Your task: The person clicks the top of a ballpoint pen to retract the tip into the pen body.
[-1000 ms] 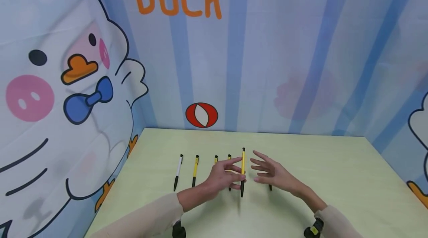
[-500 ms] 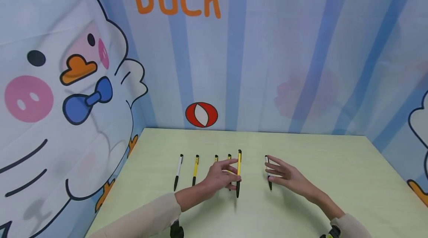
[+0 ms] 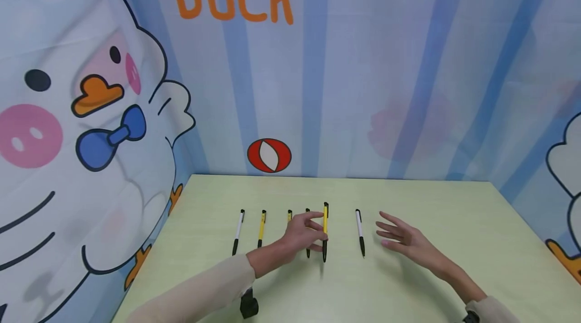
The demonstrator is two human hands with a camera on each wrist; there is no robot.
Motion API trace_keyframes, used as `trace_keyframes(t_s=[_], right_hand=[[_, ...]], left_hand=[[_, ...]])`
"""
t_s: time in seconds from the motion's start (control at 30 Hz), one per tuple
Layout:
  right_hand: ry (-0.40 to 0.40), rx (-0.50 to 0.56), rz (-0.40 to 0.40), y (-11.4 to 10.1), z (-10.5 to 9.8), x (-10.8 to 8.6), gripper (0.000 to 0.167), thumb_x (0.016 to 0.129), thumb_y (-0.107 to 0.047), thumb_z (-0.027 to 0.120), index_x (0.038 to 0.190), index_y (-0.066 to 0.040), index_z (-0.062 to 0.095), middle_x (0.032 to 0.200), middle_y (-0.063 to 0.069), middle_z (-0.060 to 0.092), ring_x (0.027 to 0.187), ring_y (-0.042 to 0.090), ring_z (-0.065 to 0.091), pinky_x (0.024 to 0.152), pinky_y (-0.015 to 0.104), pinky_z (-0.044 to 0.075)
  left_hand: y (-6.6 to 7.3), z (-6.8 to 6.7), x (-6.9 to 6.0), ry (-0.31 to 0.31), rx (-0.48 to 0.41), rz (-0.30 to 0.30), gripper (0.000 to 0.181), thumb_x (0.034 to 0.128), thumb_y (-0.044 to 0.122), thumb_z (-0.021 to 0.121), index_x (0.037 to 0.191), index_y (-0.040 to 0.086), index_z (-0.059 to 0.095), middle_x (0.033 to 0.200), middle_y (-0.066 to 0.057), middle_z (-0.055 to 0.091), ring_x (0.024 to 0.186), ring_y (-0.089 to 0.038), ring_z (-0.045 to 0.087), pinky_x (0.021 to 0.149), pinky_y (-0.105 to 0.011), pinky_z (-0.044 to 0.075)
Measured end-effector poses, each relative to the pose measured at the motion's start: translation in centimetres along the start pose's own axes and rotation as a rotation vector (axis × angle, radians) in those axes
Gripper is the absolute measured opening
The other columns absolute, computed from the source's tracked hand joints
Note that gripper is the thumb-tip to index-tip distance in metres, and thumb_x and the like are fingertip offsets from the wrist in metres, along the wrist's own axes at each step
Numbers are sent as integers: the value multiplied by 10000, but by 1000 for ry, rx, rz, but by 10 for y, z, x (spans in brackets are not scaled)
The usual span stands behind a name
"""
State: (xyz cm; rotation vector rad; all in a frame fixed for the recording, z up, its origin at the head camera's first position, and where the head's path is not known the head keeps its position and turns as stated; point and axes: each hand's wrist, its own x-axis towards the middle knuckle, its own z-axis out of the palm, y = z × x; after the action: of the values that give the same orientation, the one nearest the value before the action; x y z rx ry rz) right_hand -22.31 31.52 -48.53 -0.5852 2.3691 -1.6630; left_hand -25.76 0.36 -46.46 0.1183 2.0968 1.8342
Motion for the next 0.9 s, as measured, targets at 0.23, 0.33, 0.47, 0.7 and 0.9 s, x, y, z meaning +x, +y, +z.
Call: trace_keyframes(t_s=[0.23,0.33,0.47,0.7,0.9], right_hand=[[8,-3,-12,1,-2,-2,729,1029,-182,617,1620,-29,218,1577,368,306,1260,-99,557,973,93,501],[12,-3,8,3,-1,-3,737,1025,-197,625,1622,-41,222,1581,352,319,1246,-111,559,974,92,494],[7,13,11,6,0,-4,733,1029,-191,617,1622,-36,216,1585,351,311,1251,-106,558,985,92,487],[3,13,11,11,0,-7,721,1033,-184,610,1618,-24,219,1580,360,310,1254,-106,557,976,92,494],[-2,37,13,12,-4,-13,715,1044,-157,585,1613,16,187,1575,393,274,1243,-127,549,974,91,498]], left_hand=[[-6,6,25,-16,19,-15,579,849,-91,720,1401,27,596,1035,-125,645,832,-206,731,665,-367,664],[-11,10,35,0,40,-16,597,843,-101,717,1410,34,590,1028,-128,657,841,-238,747,651,-372,663],[-15,16,45,32,86,-10,602,831,-104,716,1404,38,594,1017,-144,690,809,-266,754,639,-386,663],[-13,20,49,64,173,-8,496,809,-100,713,1298,-37,658,970,-137,707,771,-241,746,603,-351,655],[-12,22,46,38,275,41,477,800,-84,737,1272,-63,672,907,-137,738,661,-202,749,553,-292,636]])
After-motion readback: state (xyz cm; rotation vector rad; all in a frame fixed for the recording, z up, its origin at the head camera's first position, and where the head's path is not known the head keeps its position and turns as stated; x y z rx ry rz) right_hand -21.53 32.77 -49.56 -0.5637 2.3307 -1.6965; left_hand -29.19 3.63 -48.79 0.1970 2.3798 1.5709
